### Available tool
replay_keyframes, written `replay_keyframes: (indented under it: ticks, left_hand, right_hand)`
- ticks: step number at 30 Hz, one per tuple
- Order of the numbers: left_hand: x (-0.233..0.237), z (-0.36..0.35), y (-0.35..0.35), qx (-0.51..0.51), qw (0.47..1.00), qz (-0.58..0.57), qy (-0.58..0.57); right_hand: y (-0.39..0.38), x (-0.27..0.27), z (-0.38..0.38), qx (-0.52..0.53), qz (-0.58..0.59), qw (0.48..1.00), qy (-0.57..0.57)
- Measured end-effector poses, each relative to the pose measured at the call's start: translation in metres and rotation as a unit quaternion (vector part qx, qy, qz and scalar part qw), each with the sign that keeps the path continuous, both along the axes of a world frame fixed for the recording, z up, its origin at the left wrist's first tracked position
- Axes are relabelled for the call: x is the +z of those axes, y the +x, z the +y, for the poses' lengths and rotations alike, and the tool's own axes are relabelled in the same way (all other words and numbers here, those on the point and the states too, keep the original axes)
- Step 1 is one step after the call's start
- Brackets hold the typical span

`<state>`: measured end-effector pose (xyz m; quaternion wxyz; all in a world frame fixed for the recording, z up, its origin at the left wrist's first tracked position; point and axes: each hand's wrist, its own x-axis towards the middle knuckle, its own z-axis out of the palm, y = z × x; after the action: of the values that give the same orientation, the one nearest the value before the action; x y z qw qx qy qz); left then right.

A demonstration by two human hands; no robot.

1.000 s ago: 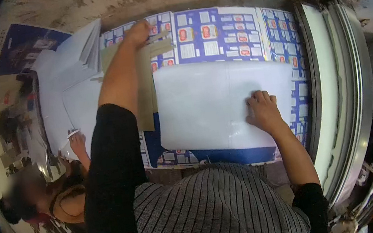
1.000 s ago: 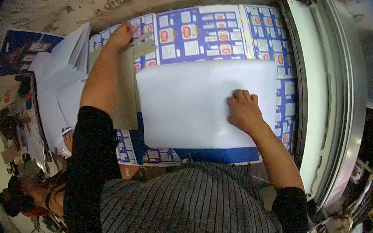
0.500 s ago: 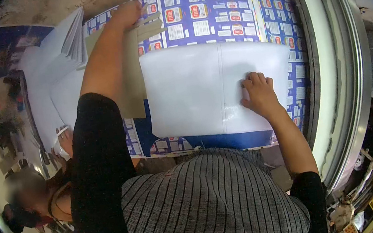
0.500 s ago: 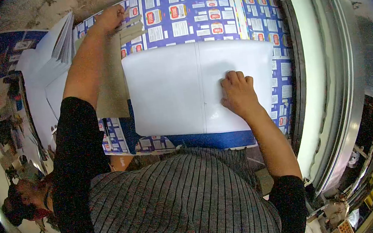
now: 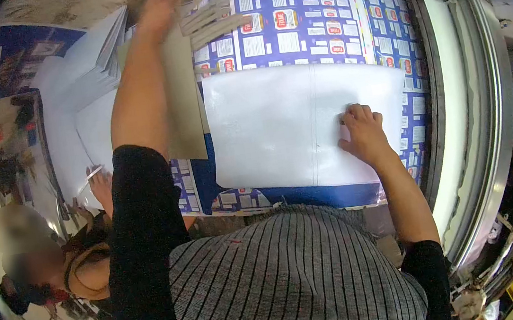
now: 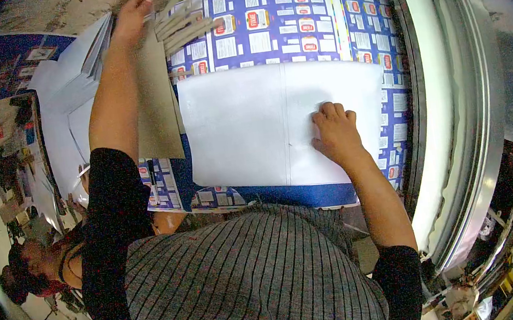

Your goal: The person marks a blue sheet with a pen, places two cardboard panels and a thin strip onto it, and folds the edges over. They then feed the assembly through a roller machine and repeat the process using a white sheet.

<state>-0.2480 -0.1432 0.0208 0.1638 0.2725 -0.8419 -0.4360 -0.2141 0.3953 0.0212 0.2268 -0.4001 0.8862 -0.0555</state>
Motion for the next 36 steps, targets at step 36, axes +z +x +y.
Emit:
replay_keyframes:
  ticks: [36]
  left_hand:
    - [0.070,0.341,0.140,-0.061,0.989,-0.004,0.138]
  right_hand:
    - [-0.011,0.058,-0.045,-0.246,-0.417,0.762,-0.430]
